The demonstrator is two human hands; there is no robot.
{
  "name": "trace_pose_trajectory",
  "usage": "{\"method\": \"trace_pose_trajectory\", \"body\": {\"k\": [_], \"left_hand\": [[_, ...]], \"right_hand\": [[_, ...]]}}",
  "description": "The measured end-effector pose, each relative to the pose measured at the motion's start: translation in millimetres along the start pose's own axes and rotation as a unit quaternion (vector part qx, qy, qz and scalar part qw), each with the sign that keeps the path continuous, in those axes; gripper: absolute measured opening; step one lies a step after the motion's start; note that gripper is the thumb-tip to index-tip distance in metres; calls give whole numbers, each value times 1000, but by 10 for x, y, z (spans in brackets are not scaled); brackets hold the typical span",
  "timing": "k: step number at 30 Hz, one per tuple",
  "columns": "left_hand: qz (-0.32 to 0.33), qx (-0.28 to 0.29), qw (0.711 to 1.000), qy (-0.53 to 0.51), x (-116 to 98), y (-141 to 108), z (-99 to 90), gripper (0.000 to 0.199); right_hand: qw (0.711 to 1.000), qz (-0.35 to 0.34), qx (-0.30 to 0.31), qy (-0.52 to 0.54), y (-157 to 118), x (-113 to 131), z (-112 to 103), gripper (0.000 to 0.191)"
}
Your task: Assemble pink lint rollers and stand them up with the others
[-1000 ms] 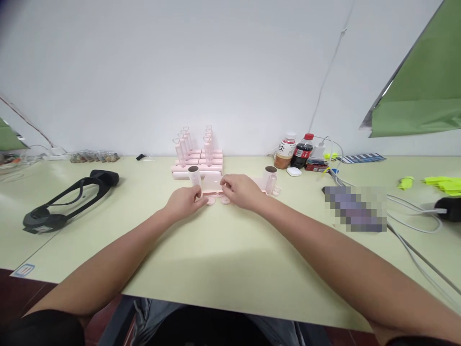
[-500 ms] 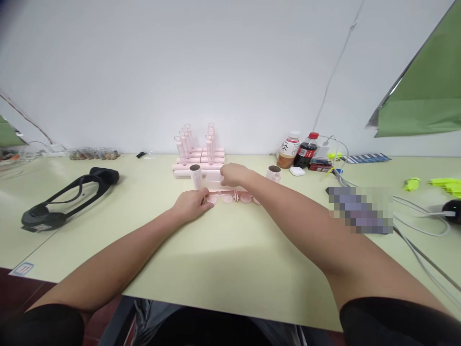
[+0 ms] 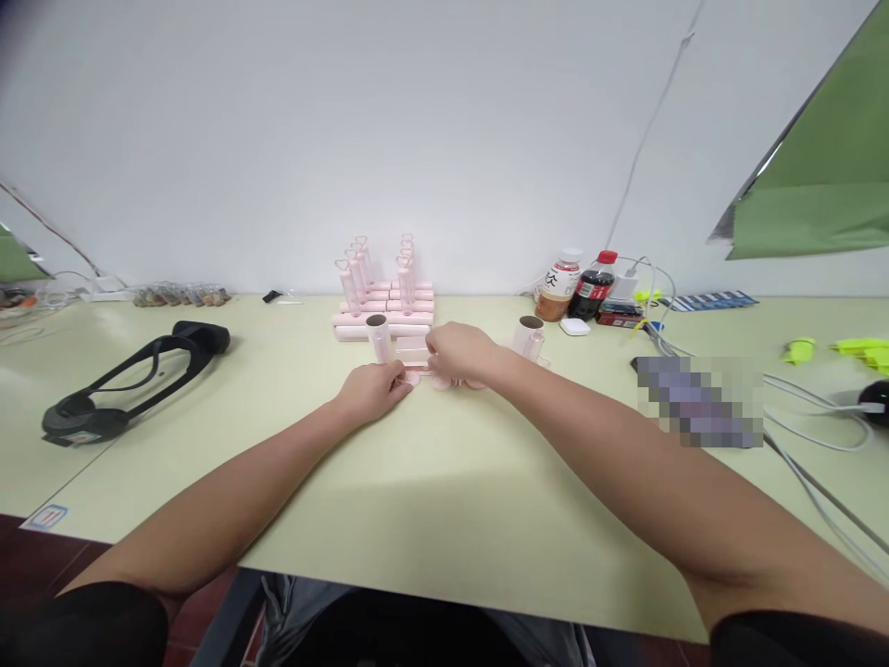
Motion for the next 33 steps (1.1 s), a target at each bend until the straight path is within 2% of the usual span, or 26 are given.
{"method": "trace_pose_trajectory", "body": {"k": [5,10,17,20,22,24,26,27,30,32,33], "left_hand": [[-8,15,1000,-7,3,9,6,21],[-12,23,1000,-6,-9,4,-7,23],[-13,28,1000,1,25,8,-10,22],[-12,24,1000,-3,44,16,-24,22],[-14,22,1000,-13,47,2,-39,23],[-13,13,999,-32,20,-48,-77,25],[10,-2,998,-61,-75,-134,-136,29],[36,-5,997,-74,-165,-187,-161,31],[153,3,984,-92,-543,-366,-205,32],[212,3,973,-95,-757,-466,-224,31],[226,-2,969,-96,-824,-494,-233,32]], "right_hand": [[999,-8,5,-33,-391,207,413,27],[999,1,6,-32,-468,213,643,30],[1000,18,-4,-4,-443,189,609,32],[999,13,-28,23,-490,168,533,30],[996,2,-54,75,-531,144,472,28],[981,-16,-73,181,-573,119,438,26],[936,-31,-66,345,-610,102,469,32],[897,-34,-51,437,-624,112,515,38],[737,-51,-3,674,-680,257,656,51],[632,-55,1,773,-722,352,717,47],[589,-50,-3,806,-740,379,753,42]]}}
Point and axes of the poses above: each hand's wrist, its own y-axis towards the middle knuckle, its own z-axis out of the palm, x = y × z, the point moved 10 cm from there along y, towards the middle knuckle, and after that the axes turned 10 degrees about x, right-handed, at the moved point
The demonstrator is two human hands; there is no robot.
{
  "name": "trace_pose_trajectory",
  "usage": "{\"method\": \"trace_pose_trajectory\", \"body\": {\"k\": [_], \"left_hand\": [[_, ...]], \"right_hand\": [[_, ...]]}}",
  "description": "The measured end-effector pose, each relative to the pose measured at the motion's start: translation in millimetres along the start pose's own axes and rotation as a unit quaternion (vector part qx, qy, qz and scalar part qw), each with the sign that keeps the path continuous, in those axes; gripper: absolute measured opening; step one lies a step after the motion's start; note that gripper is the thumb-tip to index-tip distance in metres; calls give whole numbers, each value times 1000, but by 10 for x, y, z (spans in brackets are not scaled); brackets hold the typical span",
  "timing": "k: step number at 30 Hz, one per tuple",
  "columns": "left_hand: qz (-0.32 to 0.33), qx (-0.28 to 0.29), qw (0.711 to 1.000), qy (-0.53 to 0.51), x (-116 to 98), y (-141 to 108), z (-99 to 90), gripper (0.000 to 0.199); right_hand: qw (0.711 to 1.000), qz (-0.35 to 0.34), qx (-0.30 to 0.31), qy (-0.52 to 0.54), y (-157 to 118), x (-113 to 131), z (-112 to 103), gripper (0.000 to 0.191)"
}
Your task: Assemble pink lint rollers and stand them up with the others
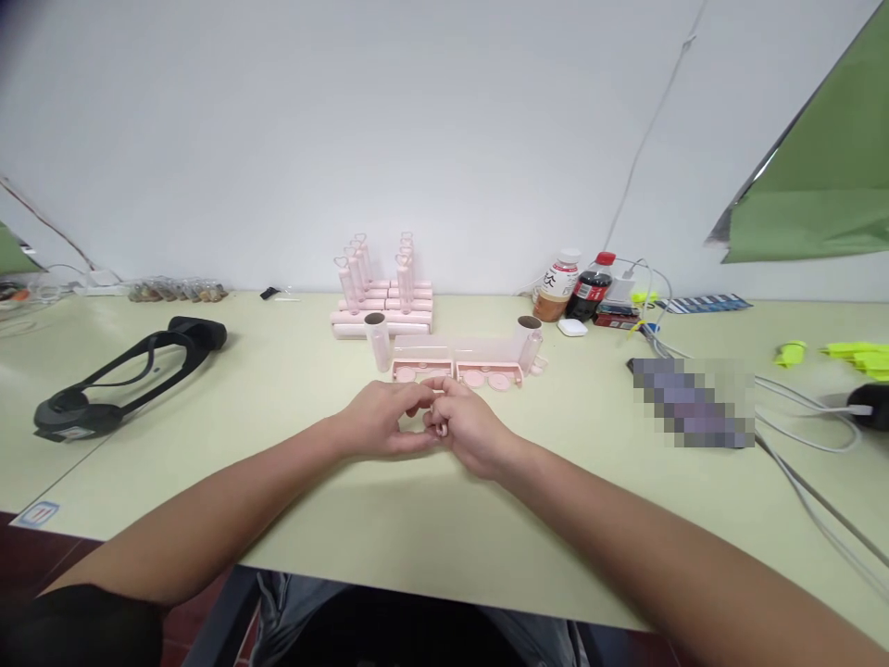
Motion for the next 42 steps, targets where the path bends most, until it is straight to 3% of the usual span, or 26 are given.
{"method": "trace_pose_trajectory", "body": {"k": [3,9,13,16,18,20,25,30,33,35,39,42], "left_hand": [[7,-1,1000,8,-74,24,44,37],[9,21,999,48,13,24,136,22],[-11,-16,999,35,160,-5,-13,24],[-65,-79,994,-42,455,-83,-293,24],[-140,-128,977,-98,789,-188,-488,20],[-221,-138,956,-135,1129,-291,-567,18],[-305,-91,934,-164,1626,-358,-405,16],[-327,-112,924,-166,1805,-347,-257,18],[-318,-113,927,-167,1814,-335,-237,19],[-312,-110,928,-172,1805,-342,-243,24],[-307,-116,930,-167,1780,-378,-291,33],[-301,-118,935,-147,1785,-383,-303,26]], "right_hand": [[996,6,-8,87,-47,-131,31,25],[980,49,115,157,-95,-271,243,21],[976,64,128,165,-116,-310,253,20],[982,76,96,143,-126,-376,190,38],[987,85,79,114,-132,-419,156,48],[988,92,79,91,-132,-441,157,50],[989,96,91,63,-127,-449,176,42],[991,91,101,5,-102,-451,189,29],[990,36,87,-101,29,-189,159,19],[978,-37,39,-200,179,199,75,12],[903,-141,-67,-401,578,1077,-86,20],[818,-151,-90,-548,960,1464,-110,37]]}}
Point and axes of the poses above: each hand's wrist, its own y-axis towards the middle knuckle, its own z-axis out of the palm, x = y × z, the point moved 10 cm from there along y, towards the middle knuckle, and after that the axes turned 10 degrees about x, right-handed, at the moved point
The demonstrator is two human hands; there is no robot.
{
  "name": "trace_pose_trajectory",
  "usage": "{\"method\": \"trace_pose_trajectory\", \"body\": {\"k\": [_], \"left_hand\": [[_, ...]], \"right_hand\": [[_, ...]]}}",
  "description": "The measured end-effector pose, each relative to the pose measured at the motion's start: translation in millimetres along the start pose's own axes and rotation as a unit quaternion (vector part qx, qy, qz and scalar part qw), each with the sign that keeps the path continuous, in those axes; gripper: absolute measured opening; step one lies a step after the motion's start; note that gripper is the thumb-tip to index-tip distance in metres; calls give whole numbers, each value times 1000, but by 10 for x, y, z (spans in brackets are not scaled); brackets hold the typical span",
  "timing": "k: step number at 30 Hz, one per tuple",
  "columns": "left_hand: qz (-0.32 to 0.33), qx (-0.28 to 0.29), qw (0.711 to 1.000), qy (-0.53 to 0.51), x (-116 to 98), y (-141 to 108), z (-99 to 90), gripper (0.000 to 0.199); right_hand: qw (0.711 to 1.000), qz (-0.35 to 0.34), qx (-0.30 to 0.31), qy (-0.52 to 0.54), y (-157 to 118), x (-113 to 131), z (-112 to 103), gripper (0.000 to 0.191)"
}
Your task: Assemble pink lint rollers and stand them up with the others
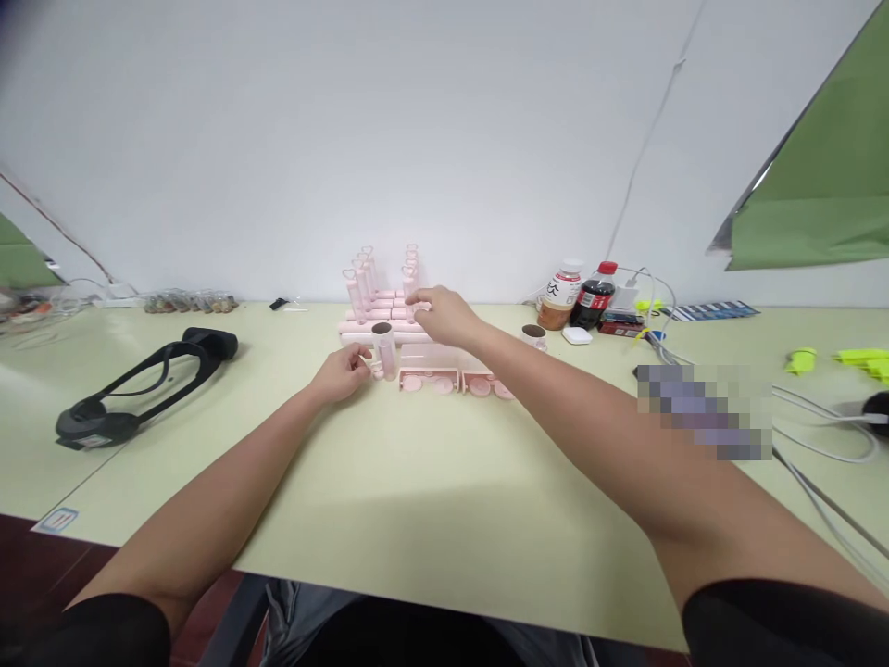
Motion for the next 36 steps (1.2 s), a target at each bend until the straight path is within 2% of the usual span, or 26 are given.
{"method": "trace_pose_trajectory", "body": {"k": [2,5,9,13,16,20,23,25,28,31,33,36], "left_hand": [[9,3,1000,12,17,19,17,23],[15,7,1000,21,63,52,41,22],[24,15,999,25,72,68,79,20],[34,24,999,32,30,68,118,25],[24,-12,999,28,31,63,34,30],[26,-161,986,-27,-1,-56,-305,18],[83,-235,965,-86,-199,-225,-460,13],[117,-246,954,-125,-393,-334,-463,11],[123,-188,956,-191,-699,-410,-277,28],[139,-64,956,-250,-1074,-426,69,51],[172,1,940,-295,-1321,-444,252,53],[205,40,920,-332,-1558,-431,383,51]], "right_hand": [[995,-2,48,-89,254,-7,74,48],[974,15,116,-194,475,-81,290,55],[965,45,135,-221,594,-171,448,58],[965,42,124,-229,625,-154,452,54],[967,31,94,-234,593,-80,325,50],[971,12,42,-236,443,63,-4,51],[976,-27,-60,-210,177,227,-409,46],[979,-52,-132,-148,-95,294,-655,42],[983,-82,-166,15,-519,276,-780,34],[971,-86,-133,176,-861,177,-627,29],[960,-77,-127,237,-1051,83,-521,25],[935,-63,-180,299,-1297,-160,-549,19]]}}
Point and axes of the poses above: each hand's wrist, its own y-axis towards the middle knuckle, its own z-axis out of the palm, x = y × z, the point moved 10 cm from there along y, towards the middle knuckle, and after that the axes turned 10 degrees about x, right-handed, at the moved point
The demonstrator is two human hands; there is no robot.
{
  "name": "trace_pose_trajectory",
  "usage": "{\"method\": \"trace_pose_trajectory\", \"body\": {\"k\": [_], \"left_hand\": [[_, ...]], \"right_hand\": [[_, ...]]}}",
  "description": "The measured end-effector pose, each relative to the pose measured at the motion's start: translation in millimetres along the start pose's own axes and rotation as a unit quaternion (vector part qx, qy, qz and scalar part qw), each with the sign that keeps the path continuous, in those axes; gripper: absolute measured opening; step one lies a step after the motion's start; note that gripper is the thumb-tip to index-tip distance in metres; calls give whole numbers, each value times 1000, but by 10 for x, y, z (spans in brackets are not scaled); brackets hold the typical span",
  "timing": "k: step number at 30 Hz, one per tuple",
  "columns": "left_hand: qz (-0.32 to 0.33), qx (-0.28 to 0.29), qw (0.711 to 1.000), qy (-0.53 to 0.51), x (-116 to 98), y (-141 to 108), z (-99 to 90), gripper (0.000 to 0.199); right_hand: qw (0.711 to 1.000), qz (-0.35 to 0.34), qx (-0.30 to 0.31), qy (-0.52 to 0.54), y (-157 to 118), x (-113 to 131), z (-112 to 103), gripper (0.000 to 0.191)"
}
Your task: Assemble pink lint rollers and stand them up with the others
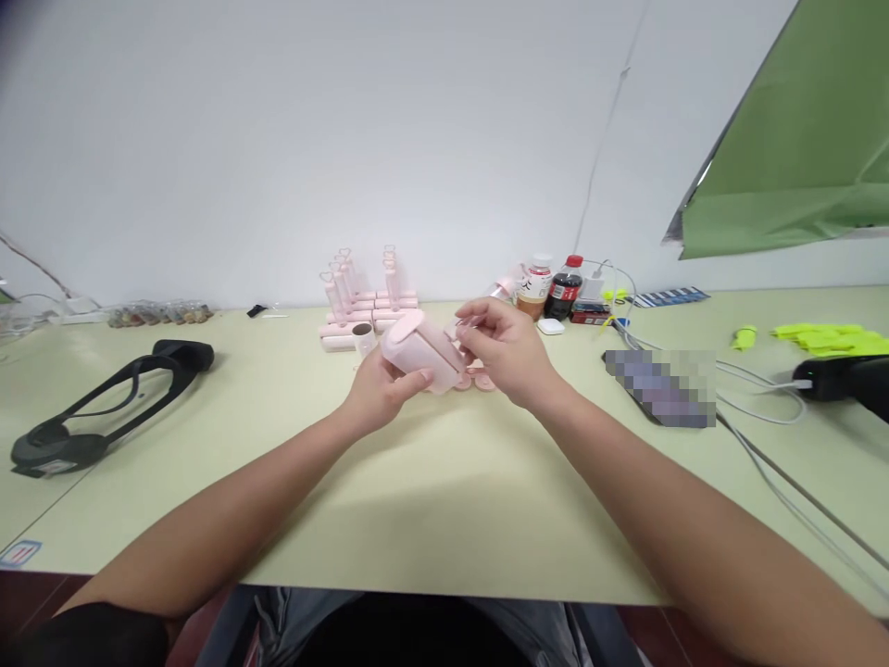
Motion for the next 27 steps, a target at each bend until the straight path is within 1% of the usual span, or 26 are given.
{"method": "trace_pose_trajectory", "body": {"k": [1,3,5,6,8,9,10,11,13,14,15,16,18,22,27], "left_hand": [[0,12,1000,4,-12,35,54,50],[-8,45,998,43,-34,99,172,45],[-26,88,988,125,-43,146,328,42],[-41,111,977,180,-32,164,421,42],[-59,160,941,293,-6,200,641,52],[-52,184,918,348,-7,224,772,59],[-31,206,892,401,-21,254,912,65],[0,226,864,450,-39,287,1054,68],[52,259,807,529,-26,352,1300,64],[63,275,781,557,15,383,1387,59],[66,288,761,577,67,412,1444,53],[66,297,749,589,116,439,1473,48],[64,300,740,598,183,474,1468,43],[49,284,746,600,243,471,1336,44],[42,277,748,602,274,452,1197,47]], "right_hand": [[999,-8,-38,7,-51,-24,-147,17],[991,-39,-131,7,-147,-34,-525,16],[972,-70,-226,7,-247,-45,-937,12],[962,-75,-262,13,-285,-78,-1120,9],[956,-57,-288,32,-295,-205,-1382,12],[952,-52,-299,33,-300,-258,-1484,13],[950,-46,-308,32,-300,-312,-1560,13],[947,-42,-317,29,-300,-362,-1616,12],[942,-30,-334,28,-302,-455,-1672,11],[939,-22,-341,32,-302,-499,-1679,12],[937,-14,-346,38,-301,-539,-1675,12],[936,-6,-350,45,-300,-571,-1666,12],[935,5,-352,53,-295,-605,-1634,13],[937,0,-347,47,-290,-578,-1582,12],[945,-16,-326,23,-258,-542,-1528,11]]}}
Point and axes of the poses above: each hand's wrist, its own y-axis towards the middle knuckle, its own z-axis out of the palm, x = y × z, the point moved 10 cm from there along y, towards the middle knuckle, and after that the axes turned 10 degrees about x, right-handed, at the moved point
